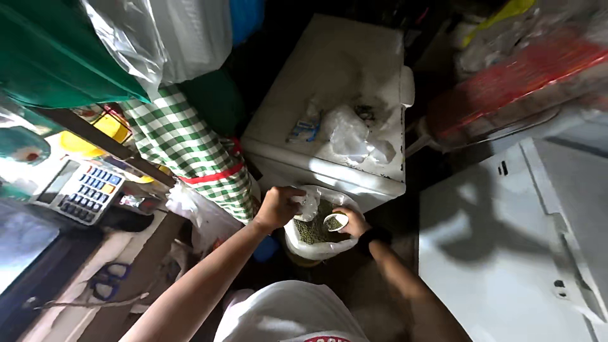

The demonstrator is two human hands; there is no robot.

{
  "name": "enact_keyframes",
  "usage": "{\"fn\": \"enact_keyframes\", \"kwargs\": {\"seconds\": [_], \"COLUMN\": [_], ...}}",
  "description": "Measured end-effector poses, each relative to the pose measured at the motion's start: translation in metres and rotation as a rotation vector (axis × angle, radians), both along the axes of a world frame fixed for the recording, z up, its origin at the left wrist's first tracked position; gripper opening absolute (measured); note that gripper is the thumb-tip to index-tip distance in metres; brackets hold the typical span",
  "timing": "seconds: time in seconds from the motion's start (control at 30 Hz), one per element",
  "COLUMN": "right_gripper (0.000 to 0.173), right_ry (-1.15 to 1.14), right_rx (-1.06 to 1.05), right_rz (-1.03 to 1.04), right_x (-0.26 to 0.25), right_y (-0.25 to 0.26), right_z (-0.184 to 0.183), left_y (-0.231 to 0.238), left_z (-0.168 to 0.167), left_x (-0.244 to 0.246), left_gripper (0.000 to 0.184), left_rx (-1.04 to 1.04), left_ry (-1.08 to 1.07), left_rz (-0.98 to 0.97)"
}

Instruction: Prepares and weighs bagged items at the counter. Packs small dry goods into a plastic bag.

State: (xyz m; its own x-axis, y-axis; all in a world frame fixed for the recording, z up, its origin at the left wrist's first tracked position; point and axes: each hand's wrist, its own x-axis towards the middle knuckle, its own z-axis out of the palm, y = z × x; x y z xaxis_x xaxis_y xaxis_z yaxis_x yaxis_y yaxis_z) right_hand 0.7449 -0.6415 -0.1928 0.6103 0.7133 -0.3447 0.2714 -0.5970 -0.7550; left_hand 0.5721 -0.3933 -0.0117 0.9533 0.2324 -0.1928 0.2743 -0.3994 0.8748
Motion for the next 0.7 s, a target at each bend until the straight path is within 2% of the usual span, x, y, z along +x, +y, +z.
{"fn": "enact_keyframes", "kwargs": {"seconds": [0.1, 0.23, 0.37, 0.5, 0.6, 0.7], "right_gripper": [0.084, 0.080, 0.077, 0.067, 0.055, 0.050], "right_ry": [-0.038, -0.074, -0.252, -0.368, -0.503, -0.527], "right_rx": [0.103, 0.328, 0.509, 0.484, 0.441, 0.336], "right_rz": [-0.057, -0.247, -0.198, -0.122, -0.070, -0.035], "right_x": [0.005, -0.014, -0.025, -0.038, -0.045, -0.051], "right_y": [-0.022, -0.038, -0.030, -0.007, 0.012, 0.025], "right_z": [0.014, 0.057, 0.095, 0.119, 0.127, 0.134], "left_y": [-0.011, -0.024, -0.036, -0.044, -0.044, -0.040], "left_z": [-0.024, -0.050, -0.063, -0.058, -0.053, -0.050], "left_x": [0.013, 0.023, 0.033, 0.040, 0.042, 0.043], "left_gripper": [0.038, 0.039, 0.043, 0.046, 0.045, 0.047], "left_rx": [0.028, 0.106, 0.183, 0.265, 0.268, 0.257], "left_ry": [0.063, 0.143, 0.179, 0.233, 0.243, 0.254], "left_rz": [-0.023, -0.053, -0.108, -0.192, -0.199, -0.179]}}
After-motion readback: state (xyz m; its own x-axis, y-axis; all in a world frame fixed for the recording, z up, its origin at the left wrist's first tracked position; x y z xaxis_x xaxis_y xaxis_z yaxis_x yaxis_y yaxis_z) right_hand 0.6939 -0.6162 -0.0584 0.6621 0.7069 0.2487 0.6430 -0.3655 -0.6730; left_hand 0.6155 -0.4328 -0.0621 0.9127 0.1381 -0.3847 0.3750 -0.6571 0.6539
